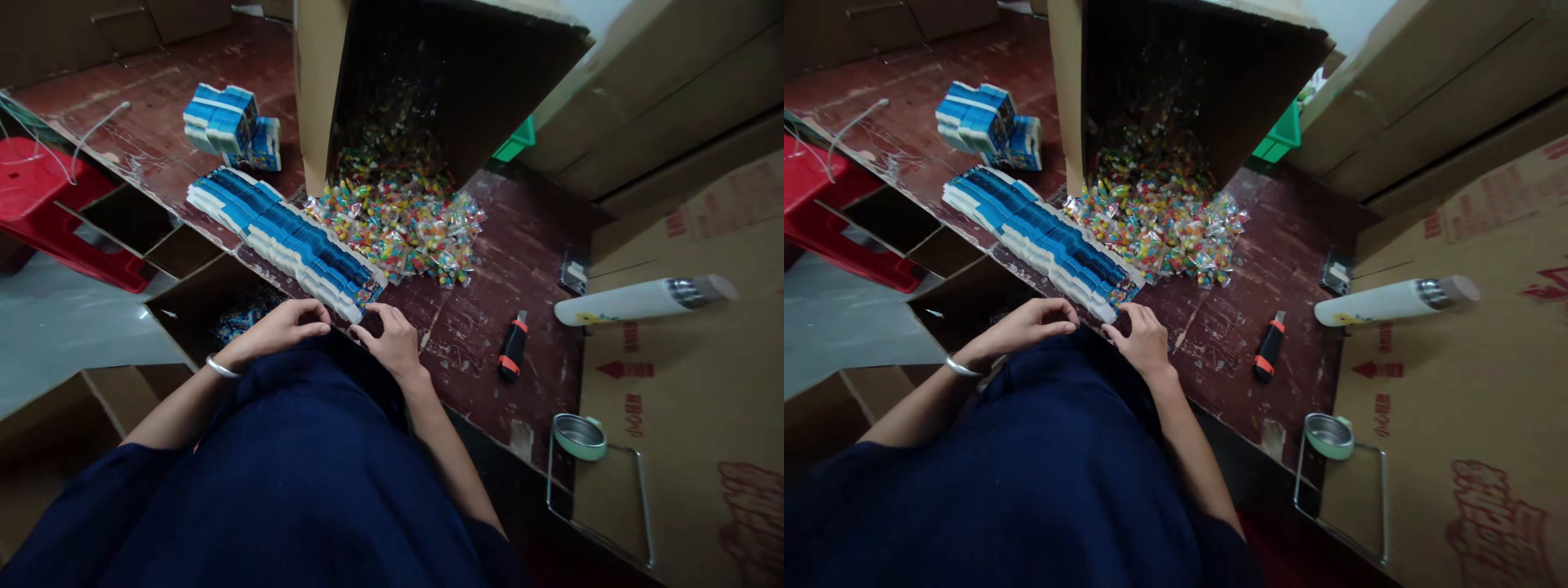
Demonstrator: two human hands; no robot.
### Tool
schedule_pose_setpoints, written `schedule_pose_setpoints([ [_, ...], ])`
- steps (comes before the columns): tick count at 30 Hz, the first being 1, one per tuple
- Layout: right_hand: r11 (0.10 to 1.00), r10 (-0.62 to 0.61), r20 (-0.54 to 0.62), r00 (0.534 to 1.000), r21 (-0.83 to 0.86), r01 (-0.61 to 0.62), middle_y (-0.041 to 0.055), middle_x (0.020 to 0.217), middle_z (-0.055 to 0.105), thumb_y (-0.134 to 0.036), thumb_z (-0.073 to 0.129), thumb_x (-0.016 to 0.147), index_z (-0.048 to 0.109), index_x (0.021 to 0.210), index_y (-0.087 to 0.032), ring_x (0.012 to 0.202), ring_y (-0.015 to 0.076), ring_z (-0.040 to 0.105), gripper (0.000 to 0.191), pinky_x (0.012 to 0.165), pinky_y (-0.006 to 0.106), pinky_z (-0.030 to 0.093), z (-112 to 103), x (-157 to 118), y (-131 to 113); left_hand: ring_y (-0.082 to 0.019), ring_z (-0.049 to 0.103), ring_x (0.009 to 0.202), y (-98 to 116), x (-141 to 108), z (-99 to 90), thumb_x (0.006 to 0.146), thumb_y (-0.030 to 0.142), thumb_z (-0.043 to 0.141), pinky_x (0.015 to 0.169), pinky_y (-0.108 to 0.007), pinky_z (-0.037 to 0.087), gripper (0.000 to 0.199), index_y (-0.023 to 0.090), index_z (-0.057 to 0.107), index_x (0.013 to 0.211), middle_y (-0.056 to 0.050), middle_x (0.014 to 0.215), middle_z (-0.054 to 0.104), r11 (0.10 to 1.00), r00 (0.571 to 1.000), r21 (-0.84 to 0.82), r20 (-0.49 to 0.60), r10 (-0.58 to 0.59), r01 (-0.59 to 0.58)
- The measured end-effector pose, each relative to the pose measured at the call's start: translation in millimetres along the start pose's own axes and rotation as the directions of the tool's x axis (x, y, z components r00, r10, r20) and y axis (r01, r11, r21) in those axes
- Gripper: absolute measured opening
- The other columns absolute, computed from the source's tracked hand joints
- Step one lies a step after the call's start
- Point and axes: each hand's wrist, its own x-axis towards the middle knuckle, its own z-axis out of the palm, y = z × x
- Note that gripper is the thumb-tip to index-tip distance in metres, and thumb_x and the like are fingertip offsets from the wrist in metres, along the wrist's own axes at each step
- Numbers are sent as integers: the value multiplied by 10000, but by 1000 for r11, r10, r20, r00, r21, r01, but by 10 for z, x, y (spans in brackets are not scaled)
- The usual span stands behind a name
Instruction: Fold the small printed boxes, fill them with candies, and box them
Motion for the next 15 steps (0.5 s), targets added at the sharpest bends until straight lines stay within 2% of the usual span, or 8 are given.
schedule_pose_setpoints([
  [4,996,21,-4,1000,-92,-22,86,1027,770,-304,671,939,692,1081,-212,964,266,717,171,831,364,551,12,31,-14,-161,598,800,-46,59,107,900,418,665,781,-298,463,273,146,651,897,-31,874,675,996,997,-89,73,3,3],
  [8,995,4,4,1000,-97,-3,93,1056,769,-369,725,907,696,1095,-207,991,280,708,250,832,369,542,5,40,-16,-144,576,756,-51,59,113,891,413,677,747,-282,442,273,143,641,865,-19,833,659,990,997,-140,73,-9,19],
  [12,994,16,13,1000,-108,-15,81,1016,773,-324,680,940,700,1078,-228,959,260,709,169,815,348,529,-16,38,-16,-142,574,744,-85,75,135,884,410,687,731,-275,440,270,146,644,849,-20,817,663,986,997,-169,73,5,7],
  [15,995,21,11,1000,-100,-20,80,1033,774,-399,736,905,692,1090,-235,987,271,706,251,823,352,528,-31,40,-25,-139,578,745,-121,84,162,883,385,688,727,-267,446,250,139,656,851,-24,817,671,983,996,-184,82,20,-5],
])
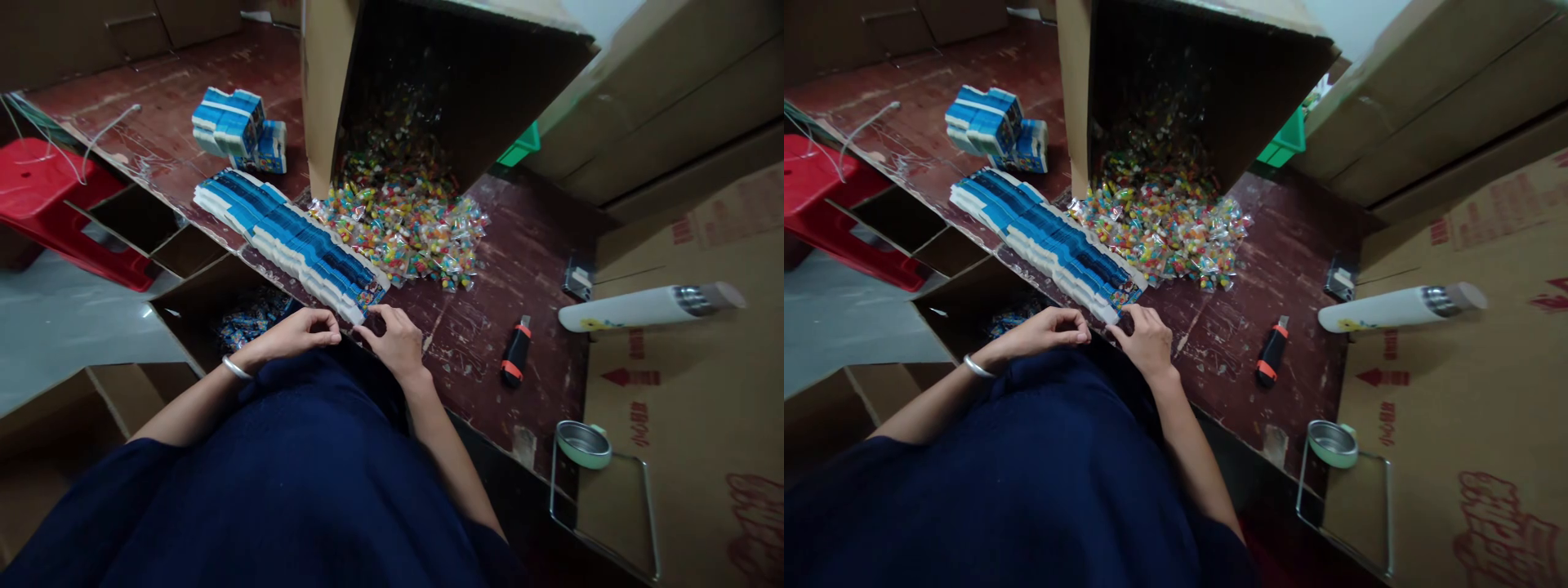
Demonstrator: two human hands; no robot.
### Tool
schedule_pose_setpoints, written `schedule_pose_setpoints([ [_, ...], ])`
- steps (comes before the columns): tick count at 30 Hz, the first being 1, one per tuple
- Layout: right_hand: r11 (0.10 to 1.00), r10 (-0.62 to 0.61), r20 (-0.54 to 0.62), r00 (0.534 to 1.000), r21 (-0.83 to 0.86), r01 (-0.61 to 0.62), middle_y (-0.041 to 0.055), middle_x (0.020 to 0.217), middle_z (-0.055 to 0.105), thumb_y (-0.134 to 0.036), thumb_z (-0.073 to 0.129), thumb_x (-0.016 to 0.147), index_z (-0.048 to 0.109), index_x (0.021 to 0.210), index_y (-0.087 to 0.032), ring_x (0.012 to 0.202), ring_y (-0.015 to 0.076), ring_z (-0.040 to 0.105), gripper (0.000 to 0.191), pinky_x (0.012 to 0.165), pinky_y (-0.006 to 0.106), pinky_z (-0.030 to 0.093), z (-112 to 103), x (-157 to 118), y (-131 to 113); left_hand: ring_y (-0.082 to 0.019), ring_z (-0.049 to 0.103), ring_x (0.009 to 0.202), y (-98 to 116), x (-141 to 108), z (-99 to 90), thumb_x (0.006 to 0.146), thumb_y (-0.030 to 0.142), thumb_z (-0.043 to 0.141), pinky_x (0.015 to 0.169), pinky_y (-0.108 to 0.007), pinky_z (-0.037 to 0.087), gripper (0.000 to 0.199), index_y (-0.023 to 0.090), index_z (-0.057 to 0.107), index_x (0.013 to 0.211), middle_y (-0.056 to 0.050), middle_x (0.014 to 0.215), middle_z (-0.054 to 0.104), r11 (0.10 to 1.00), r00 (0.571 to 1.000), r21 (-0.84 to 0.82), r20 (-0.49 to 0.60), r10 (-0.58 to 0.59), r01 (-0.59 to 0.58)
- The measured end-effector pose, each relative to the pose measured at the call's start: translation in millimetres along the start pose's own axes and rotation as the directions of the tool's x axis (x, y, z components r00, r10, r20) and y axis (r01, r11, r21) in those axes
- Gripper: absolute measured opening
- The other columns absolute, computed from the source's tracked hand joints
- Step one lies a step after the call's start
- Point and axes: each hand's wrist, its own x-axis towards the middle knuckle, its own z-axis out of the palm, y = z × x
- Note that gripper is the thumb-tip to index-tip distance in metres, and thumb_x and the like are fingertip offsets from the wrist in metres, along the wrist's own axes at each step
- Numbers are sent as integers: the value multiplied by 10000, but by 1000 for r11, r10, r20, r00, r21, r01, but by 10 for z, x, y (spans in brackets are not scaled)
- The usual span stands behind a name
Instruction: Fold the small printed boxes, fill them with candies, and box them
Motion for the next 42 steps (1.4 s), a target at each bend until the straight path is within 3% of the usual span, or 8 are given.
schedule_pose_setpoints([
  [11,997,-60,-44,997,-56,58,63,945,784,-186,615,916,695,963,-223,898,233,713,100,771,326,515,60,-70,-13,-130,642,754,-72,1,-11,849,386,757,724,-254,491,275,130,661,834,-49,854,727,988,997,-134,-5,-75,73],
  [18,995,-100,-376,921,-28,97,84,989,798,-111,572,884,642,866,-246,887,243,756,153,806,395,601,-53,-276,-131,-243,746,1039,-54,90,166,766,543,843,868,-348,581,471,123,657,871,-172,1125,766,799,981,-585,-32,-190,136],
  [25,913,-341,-213,916,158,376,53,1191,776,-105,611,902,674,989,-284,1135,246,738,209,939,414,632,-263,-401,-405,-272,757,1052,7,207,284,760,443,874,904,-370,586,482,133,675,1072,-176,1181,761,663,991,-749,-88,-103,3],
  [28,891,-207,-83,975,395,223,78,1179,765,-277,711,914,597,1314,-267,1019,228,758,416,898,387,636,-365,-323,-387,-262,755,1055,36,147,221,715,364,916,916,-353,577,576,160,674,1195,-165,1252,740,700,998,-714,-46,-44,-2],
  [31,870,-84,94,992,492,27,18,931,760,-407,733,908,505,1444,-261,730,171,721,600,728,317,619,-466,-205,-360,-240,733,1088,81,68,171,730,336,905,961,-321,541,526,161,718,1190,-145,1239,745,786,997,-618,72,23,27],
  [36,788,-73,246,966,608,-95,-60,641,650,-427,772,862,634,983,-245,529,125,599,259,542,245,501,-553,-93,-351,-210,720,949,120,-8,195,742,349,886,873,-304,525,454,152,761,1131,-89,1026,783,882,985,-467,173,17,67],
  [38,760,7,191,982,637,-129,-48,656,650,-439,801,829,600,842,-239,539,122,593,284,530,240,488,-532,-105,-351,-173,692,796,107,-7,235,755,389,869,761,-275,513,399,127,775,1042,-65,898,770,902,991,-425,130,-18,72],
  [42,665,288,11,958,717,-208,33,955,742,-421,842,786,634,1062,-242,786,178,714,389,670,278,582,-371,-184,-387,-157,660,754,55,45,355,748,442,858,732,-257,510,375,127,776,934,-46,859,755,912,993,-409,-120,-24,-28],
])
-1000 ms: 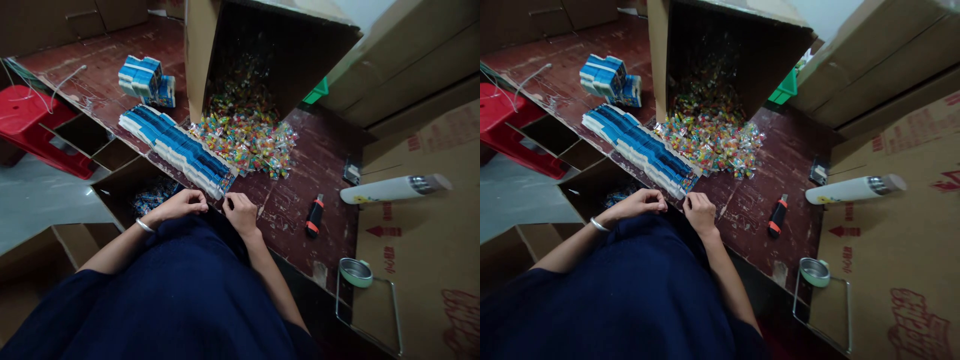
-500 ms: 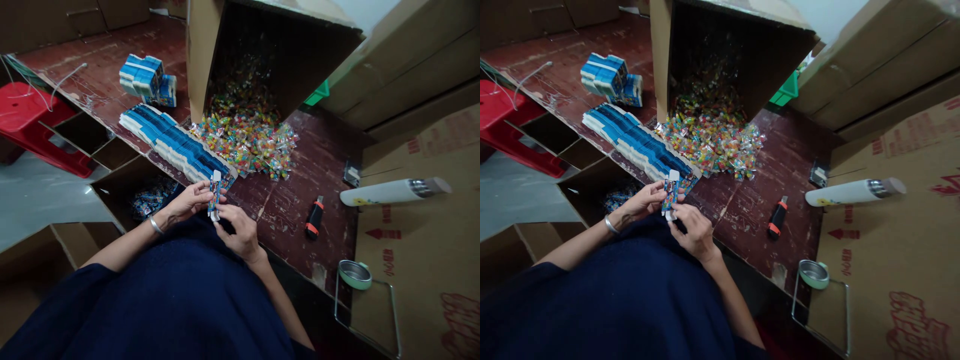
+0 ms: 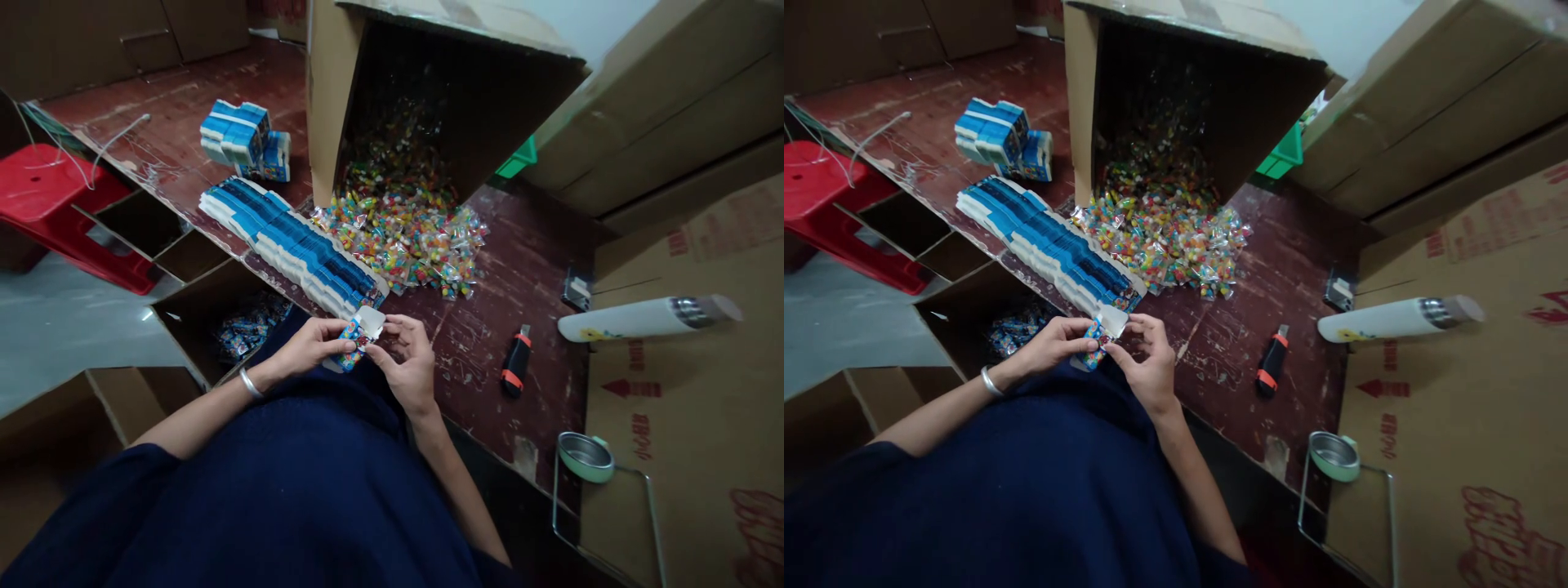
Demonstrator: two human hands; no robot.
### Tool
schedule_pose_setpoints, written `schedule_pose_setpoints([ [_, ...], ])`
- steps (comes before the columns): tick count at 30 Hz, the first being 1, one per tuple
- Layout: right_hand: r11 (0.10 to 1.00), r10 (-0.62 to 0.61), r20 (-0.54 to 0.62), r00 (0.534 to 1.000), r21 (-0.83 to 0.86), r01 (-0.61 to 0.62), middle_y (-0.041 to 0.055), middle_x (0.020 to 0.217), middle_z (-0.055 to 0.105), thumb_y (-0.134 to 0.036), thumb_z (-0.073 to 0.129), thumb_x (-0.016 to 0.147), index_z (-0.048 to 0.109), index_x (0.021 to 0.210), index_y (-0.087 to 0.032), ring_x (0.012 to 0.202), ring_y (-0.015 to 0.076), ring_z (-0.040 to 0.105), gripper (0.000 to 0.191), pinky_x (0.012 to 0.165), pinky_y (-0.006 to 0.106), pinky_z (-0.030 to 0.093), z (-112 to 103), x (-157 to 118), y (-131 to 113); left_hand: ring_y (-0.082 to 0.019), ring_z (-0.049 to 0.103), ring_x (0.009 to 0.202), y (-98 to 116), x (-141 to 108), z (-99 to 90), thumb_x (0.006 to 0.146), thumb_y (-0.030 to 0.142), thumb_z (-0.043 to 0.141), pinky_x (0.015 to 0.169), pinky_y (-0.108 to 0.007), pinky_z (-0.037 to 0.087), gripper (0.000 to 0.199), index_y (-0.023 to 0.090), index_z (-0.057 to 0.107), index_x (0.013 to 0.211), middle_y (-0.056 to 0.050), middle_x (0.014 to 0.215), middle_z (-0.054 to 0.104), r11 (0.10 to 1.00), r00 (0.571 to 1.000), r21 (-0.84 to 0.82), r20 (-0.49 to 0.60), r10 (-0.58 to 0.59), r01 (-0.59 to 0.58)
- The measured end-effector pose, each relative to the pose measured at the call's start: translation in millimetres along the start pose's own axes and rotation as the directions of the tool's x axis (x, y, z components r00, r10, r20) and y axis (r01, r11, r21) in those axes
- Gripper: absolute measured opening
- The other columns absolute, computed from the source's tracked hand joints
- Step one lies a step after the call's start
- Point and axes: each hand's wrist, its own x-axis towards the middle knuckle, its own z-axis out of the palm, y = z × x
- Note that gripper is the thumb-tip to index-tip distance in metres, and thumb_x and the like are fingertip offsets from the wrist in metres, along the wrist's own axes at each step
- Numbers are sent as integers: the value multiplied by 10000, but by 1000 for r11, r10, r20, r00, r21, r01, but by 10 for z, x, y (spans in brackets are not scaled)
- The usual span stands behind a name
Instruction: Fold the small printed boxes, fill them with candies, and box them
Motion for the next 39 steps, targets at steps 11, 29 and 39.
schedule_pose_setpoints([
  [11,989,21,-297,955,147,24,20,894,729,-365,798,835,680,1156,-232,757,175,700,366,686,298,573,326,-18,169,-152,694,793,-210,-29,192,738,299,868,775,-273,593,614,224,589,1280,-8,939,681,971,907,100,-348,238,-216],
  [29,974,-2,-112,994,224,27,19,888,703,-391,759,884,639,904,-234,846,183,686,198,795,322,562,186,-6,189,-161,687,900,-192,-32,84,775,154,789,745,-260,598,487,202,530,1184,-46,1065,629,980,975,125,-141,173,-156],
  [39,941,207,147,967,239,-238,6,765,713,-396,856,766,721,732,-211,733,155,624,232,704,283,499,-23,205,164,-144,717,823,-62,-111,15,847,96,689,707,-258,586,585,214,503,1389,-79,1154,689,940,982,286,13,188,-184],
])
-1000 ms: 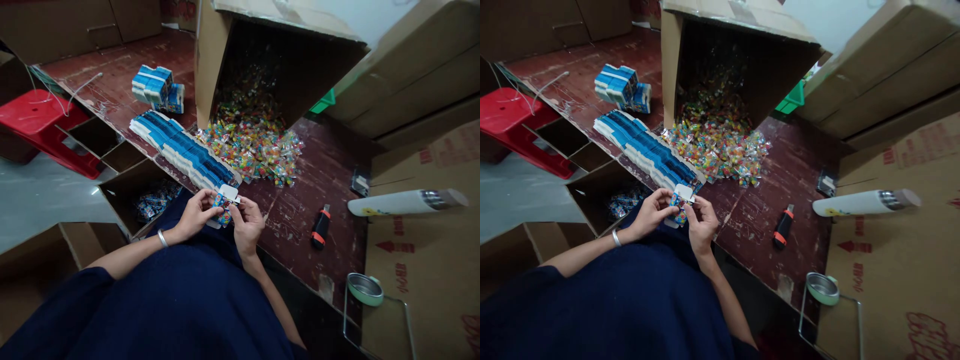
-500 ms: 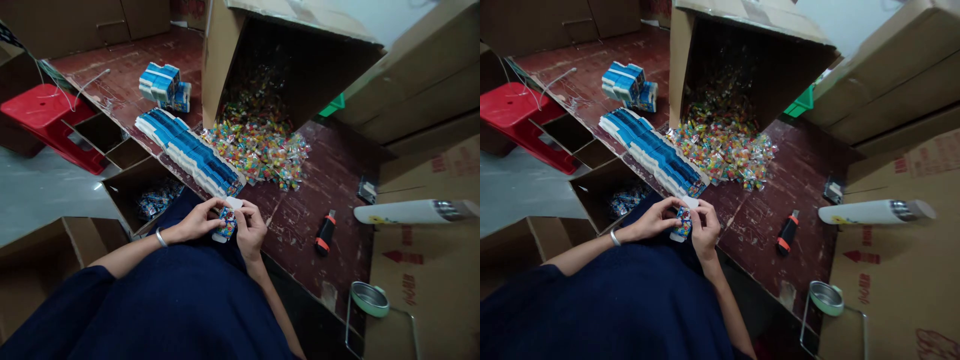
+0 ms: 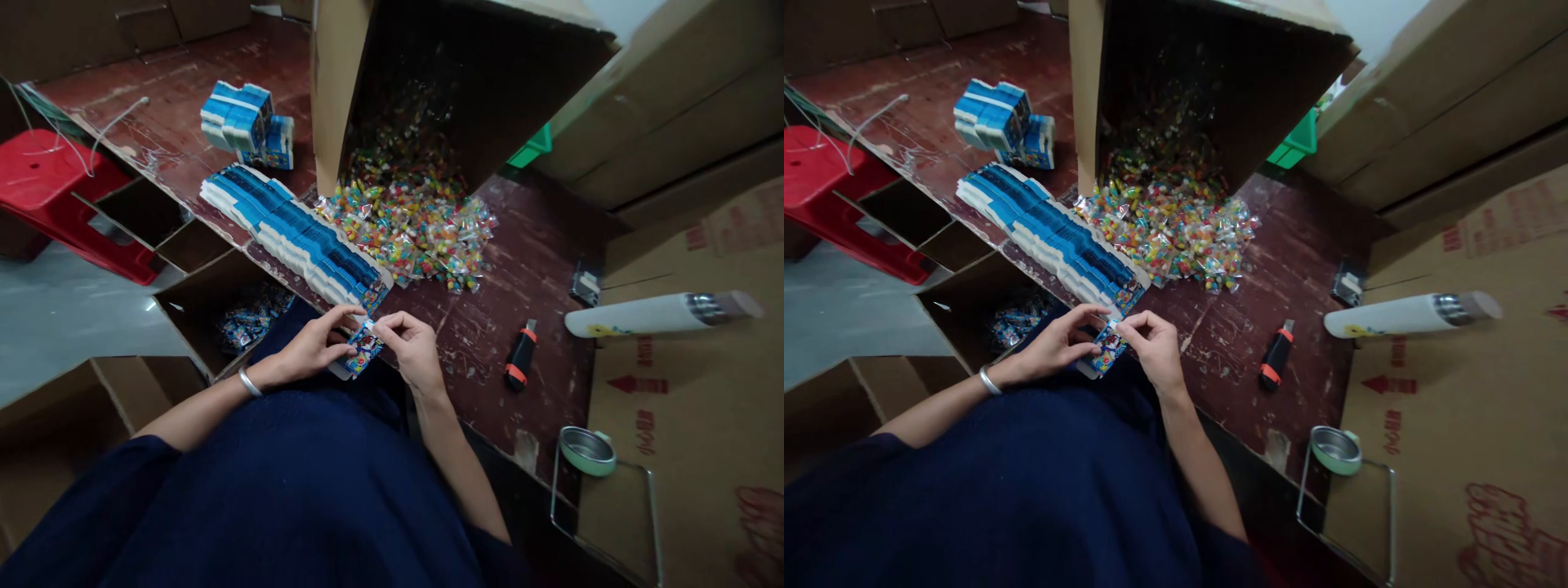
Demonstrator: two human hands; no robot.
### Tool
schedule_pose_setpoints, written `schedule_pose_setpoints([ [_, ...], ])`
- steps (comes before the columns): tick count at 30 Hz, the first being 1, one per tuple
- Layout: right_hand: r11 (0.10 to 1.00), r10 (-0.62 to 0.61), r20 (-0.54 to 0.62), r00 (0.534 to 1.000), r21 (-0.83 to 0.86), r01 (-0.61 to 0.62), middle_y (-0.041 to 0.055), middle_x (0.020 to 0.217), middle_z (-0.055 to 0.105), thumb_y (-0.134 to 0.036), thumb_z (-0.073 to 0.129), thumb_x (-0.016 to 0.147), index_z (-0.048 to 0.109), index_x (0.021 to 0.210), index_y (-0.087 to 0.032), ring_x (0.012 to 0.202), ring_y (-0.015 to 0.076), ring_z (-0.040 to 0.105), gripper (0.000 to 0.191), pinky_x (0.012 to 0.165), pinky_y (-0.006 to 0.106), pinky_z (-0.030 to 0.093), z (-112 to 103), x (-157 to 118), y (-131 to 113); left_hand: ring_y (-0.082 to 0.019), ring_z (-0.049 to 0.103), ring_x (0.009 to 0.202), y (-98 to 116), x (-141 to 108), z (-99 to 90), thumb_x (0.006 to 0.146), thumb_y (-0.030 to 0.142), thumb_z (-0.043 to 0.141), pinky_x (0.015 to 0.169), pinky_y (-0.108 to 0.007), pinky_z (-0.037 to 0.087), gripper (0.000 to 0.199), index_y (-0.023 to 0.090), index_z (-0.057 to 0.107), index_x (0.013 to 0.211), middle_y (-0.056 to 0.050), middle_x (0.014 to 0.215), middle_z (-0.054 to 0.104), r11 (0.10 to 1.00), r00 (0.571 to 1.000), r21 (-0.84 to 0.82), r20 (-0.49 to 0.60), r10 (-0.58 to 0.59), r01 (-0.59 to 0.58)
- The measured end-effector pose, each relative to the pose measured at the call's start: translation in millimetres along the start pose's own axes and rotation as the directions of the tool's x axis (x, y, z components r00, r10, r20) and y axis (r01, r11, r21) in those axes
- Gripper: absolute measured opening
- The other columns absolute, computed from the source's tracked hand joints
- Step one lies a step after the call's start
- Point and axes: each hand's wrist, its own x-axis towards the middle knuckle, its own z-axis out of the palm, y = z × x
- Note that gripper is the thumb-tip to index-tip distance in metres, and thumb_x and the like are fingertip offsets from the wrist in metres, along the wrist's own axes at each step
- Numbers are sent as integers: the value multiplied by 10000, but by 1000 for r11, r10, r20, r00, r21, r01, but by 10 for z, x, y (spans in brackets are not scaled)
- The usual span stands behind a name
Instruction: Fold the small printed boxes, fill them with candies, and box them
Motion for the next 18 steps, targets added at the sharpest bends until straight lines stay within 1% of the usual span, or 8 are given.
schedule_pose_setpoints([
  [4,999,31,21,999,35,-32,2,721,702,-422,859,741,698,684,-208,678,154,608,274,661,287,490,-26,57,18,-151,701,870,15,14,1,854,100,681,722,-253,581,601,213,516,1422,-78,1142,695,1000,999,-1,31,-9,9],
  [6,1000,4,25,1000,-5,-4,3,724,699,-422,837,767,690,685,-210,679,160,613,271,667,295,497,-11,56,7,-152,692,889,8,18,5,845,97,684,727,-247,575,614,220,530,1427,-72,1139,697,1000,999,-16,28,-19,20],
  [8,991,-85,15,996,-100,86,7,751,696,-400,798,823,679,690,-215,713,167,629,257,698,305,503,11,25,-18,-142,685,859,-5,16,10,836,108,696,716,-242,567,613,223,551,1421,-69,1144,695,998,999,-52,15,-43,43],
  [10,957,-203,30,979,-204,205,21,820,710,-375,726,904,682,714,-221,775,178,657,249,746,319,512,27,-26,-46,-132,683,834,-14,9,17,829,132,717,728,-246,565,591,216,580,1397,-69,1155,687,991,997,-104,-5,-80,79],
  [13,890,-340,123,932,-279,361,53,957,735,-367,632,982,725,814,-234,888,199,697,233,831,351,535,15,-103,-71,-138,691,839,-18,-5,34,820,171,748,770,-263,561,514,193,635,1321,-66,1133,684,980,991,-157,-29,-128,122],
  [16,849,-387,240,891,-284,445,70,1021,746,-403,656,967,751,899,-246,939,218,715,196,859,371,561,-55,-116,-78,-146,685,837,-42,-12,49,808,208,774,781,-274,552,415,177,662,1207,-57,1071,691,973,989,-184,-30,-144,136],
  [17,841,-382,280,881,-288,457,71,1032,750,-420,665,958,755,909,-249,950,223,718,199,863,375,569,-94,-91,-81,-148,683,842,-61,-12,49,800,219,786,780,-276,549,405,176,652,1180,-55,1061,688,968,987,-203,-20,-157,149],
  [18,837,-372,292,881,-305,455,71,1038,753,-436,666,954,757,919,-252,957,226,720,208,861,376,577,-140,-45,-82,-150,681,848,-86,-11,43,789,231,798,775,-277,548,407,179,632,1157,-51,1060,680,959,984,-227,-5,-176,171],
])
